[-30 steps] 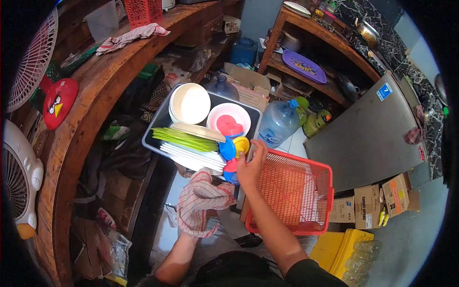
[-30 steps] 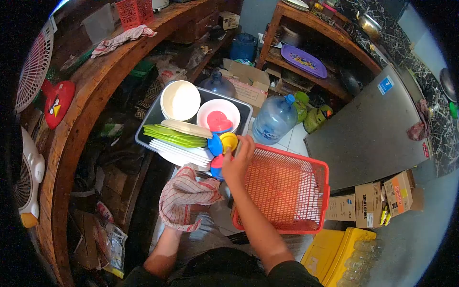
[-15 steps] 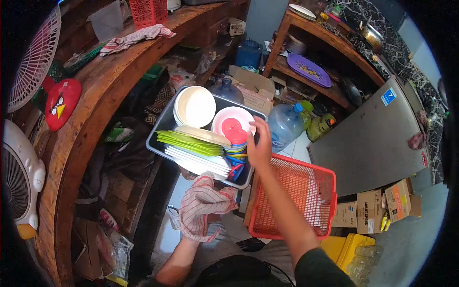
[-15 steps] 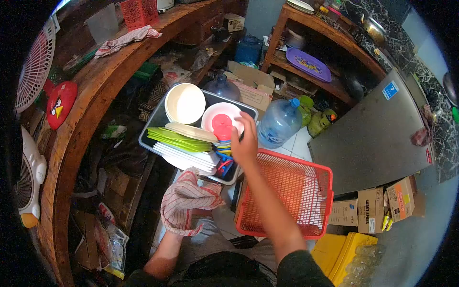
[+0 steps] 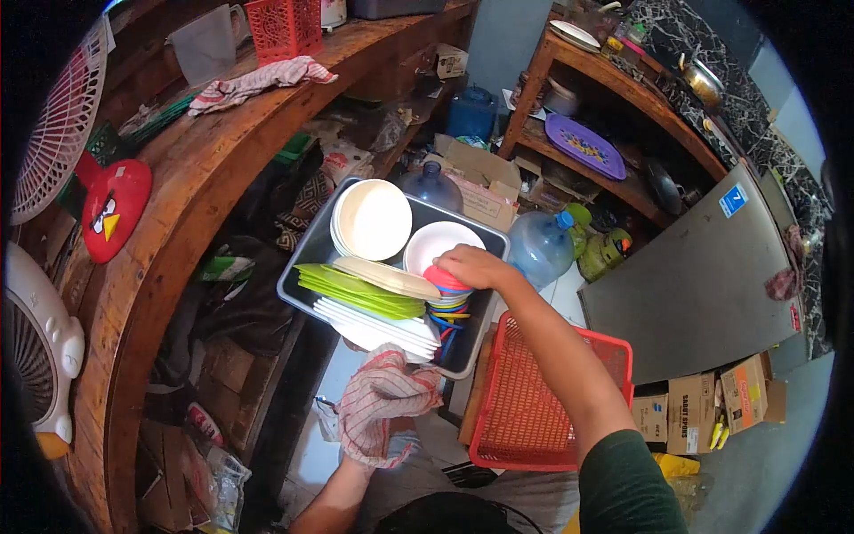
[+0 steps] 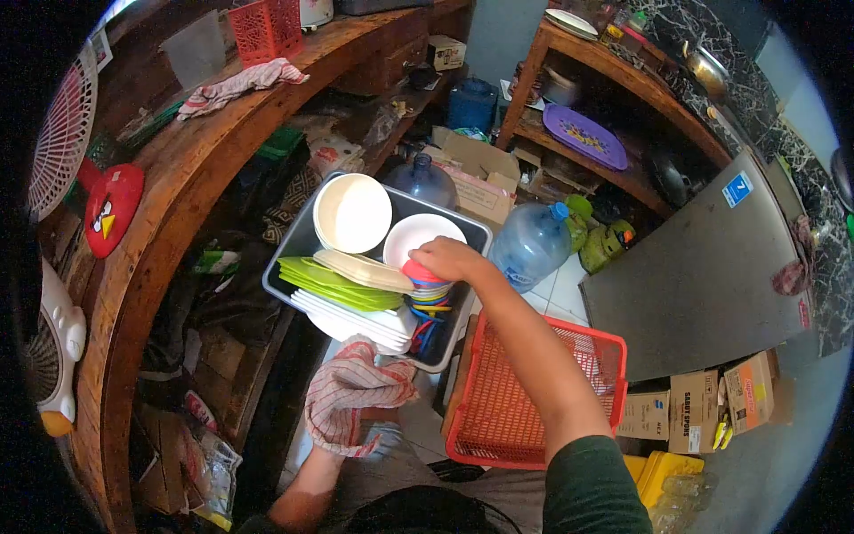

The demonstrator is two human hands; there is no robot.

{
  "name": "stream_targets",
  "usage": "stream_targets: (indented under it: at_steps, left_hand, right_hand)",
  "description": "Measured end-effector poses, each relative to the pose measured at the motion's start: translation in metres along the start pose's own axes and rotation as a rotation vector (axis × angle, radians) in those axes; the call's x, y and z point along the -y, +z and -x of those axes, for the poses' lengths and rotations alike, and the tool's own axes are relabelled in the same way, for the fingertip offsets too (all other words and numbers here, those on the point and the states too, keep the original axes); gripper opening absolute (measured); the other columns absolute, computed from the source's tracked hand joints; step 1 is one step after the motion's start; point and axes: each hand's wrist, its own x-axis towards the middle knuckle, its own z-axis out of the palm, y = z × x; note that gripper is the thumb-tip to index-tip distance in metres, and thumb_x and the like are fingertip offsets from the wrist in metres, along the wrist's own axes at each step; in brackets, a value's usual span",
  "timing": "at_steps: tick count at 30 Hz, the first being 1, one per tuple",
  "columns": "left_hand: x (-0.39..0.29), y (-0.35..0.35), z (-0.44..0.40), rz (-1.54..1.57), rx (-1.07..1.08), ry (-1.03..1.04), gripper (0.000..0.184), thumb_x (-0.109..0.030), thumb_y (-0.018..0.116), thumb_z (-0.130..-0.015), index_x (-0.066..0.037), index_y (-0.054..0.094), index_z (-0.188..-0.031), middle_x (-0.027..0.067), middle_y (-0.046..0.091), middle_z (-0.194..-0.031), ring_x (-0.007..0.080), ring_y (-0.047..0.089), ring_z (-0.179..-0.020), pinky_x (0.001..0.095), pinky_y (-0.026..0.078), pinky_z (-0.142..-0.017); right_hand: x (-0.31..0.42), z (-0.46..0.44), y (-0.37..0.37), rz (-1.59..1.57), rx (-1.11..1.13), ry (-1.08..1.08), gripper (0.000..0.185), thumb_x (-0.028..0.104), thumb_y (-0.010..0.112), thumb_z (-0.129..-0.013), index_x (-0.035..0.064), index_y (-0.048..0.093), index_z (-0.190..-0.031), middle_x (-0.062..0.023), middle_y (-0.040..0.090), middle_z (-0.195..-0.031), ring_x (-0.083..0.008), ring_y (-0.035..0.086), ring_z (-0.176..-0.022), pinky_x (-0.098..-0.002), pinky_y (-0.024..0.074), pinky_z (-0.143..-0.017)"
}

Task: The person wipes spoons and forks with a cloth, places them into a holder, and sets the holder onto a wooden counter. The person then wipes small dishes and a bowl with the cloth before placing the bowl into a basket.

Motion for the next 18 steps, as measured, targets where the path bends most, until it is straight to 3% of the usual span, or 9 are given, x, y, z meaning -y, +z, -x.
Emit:
stream_targets:
  at_steps: [4, 8, 9, 10, 12, 14, 18]
  left_hand:
    - [0.003, 0.004, 0.008, 0.086, -0.002, -0.116, 0.024, -0.019, 0.058, -0.082, -0.003, 0.075, -0.085, 0.0112, 0.071, -0.093, 0.0252, 0.067, -0.091, 0.0372, 0.049, -0.088]
    - [0.008, 0.0, 0.014, 0.149, 0.022, -0.17, 0.027, -0.021, 0.056, -0.084, -0.002, 0.075, -0.085, 0.012, 0.071, -0.094, 0.0255, 0.067, -0.092, 0.0375, 0.049, -0.089]
    - [-0.001, 0.002, 0.015, 0.121, -0.039, -0.154, 0.029, -0.022, 0.055, -0.085, -0.002, 0.075, -0.085, 0.0123, 0.071, -0.094, 0.0255, 0.066, -0.093, 0.0375, 0.049, -0.089]
    - [-0.007, 0.005, 0.015, 0.096, -0.1, -0.132, 0.03, -0.023, 0.054, -0.086, -0.002, 0.075, -0.085, 0.0126, 0.071, -0.094, 0.0256, 0.066, -0.093, 0.0375, 0.049, -0.089]
    - [-0.009, 0.007, 0.015, 0.196, -0.169, -0.218, 0.03, -0.022, 0.053, -0.086, -0.002, 0.076, -0.086, 0.0125, 0.071, -0.095, 0.0256, 0.066, -0.093, 0.0369, 0.048, -0.09]
    - [-0.007, 0.003, 0.009, 0.041, -0.035, 0.009, 0.03, -0.022, 0.054, -0.085, -0.002, 0.076, -0.086, 0.0118, 0.071, -0.094, 0.0255, 0.066, -0.093, 0.0367, 0.048, -0.089]
    - [-0.024, 0.008, 0.012, 0.078, -0.085, -0.118, 0.03, -0.022, 0.053, -0.085, -0.003, 0.077, -0.086, 0.0112, 0.071, -0.094, 0.0251, 0.066, -0.092, 0.0369, 0.049, -0.088]
  right_hand:
    - [0.004, 0.023, 0.002, -0.042, -0.032, -0.027, 0.04, 0.04, 0.048, -0.093, 0.01, 0.069, -0.11, -0.0207, 0.063, -0.111, -0.0354, 0.058, -0.109, -0.0422, 0.0448, -0.096]
    - [0.023, 0.053, 0.023, -0.098, -0.366, -0.107, 0.038, 0.035, 0.062, -0.084, 0.0055, 0.068, -0.108, -0.0206, 0.062, -0.111, -0.0373, 0.059, -0.106, -0.0426, 0.0468, -0.094]
    - [0.03, 0.063, 0.03, -0.129, -0.5, -0.127, 0.037, 0.031, 0.067, -0.081, 0.0043, 0.067, -0.107, -0.0191, 0.06, -0.109, -0.0372, 0.059, -0.105, -0.0424, 0.047, -0.093]
    - [0.034, 0.071, 0.039, -0.128, -0.495, -0.13, 0.037, 0.031, 0.067, -0.081, 0.0043, 0.067, -0.107, -0.0191, 0.06, -0.109, -0.0372, 0.059, -0.105, -0.0424, 0.047, -0.093]
    - [0.045, 0.088, 0.06, -0.039, -0.792, -0.12, 0.039, 0.024, 0.074, -0.076, 0.002, 0.064, -0.106, -0.0168, 0.057, -0.109, -0.0356, 0.057, -0.104, -0.0412, 0.0476, -0.092]
    - [0.061, 0.099, 0.08, -0.13, -0.819, -0.072, 0.034, 0.017, 0.077, -0.074, 0.0015, 0.06, -0.1, -0.0154, 0.052, -0.106, -0.0323, 0.055, -0.102, -0.0386, 0.0467, -0.09]
    - [0.073, 0.108, 0.091, -0.29, -0.822, 0.027, 0.036, 0.012, 0.074, -0.074, 0.0029, 0.053, -0.102, -0.017, 0.051, -0.11, -0.0337, 0.054, -0.105, -0.0394, 0.0449, -0.093]
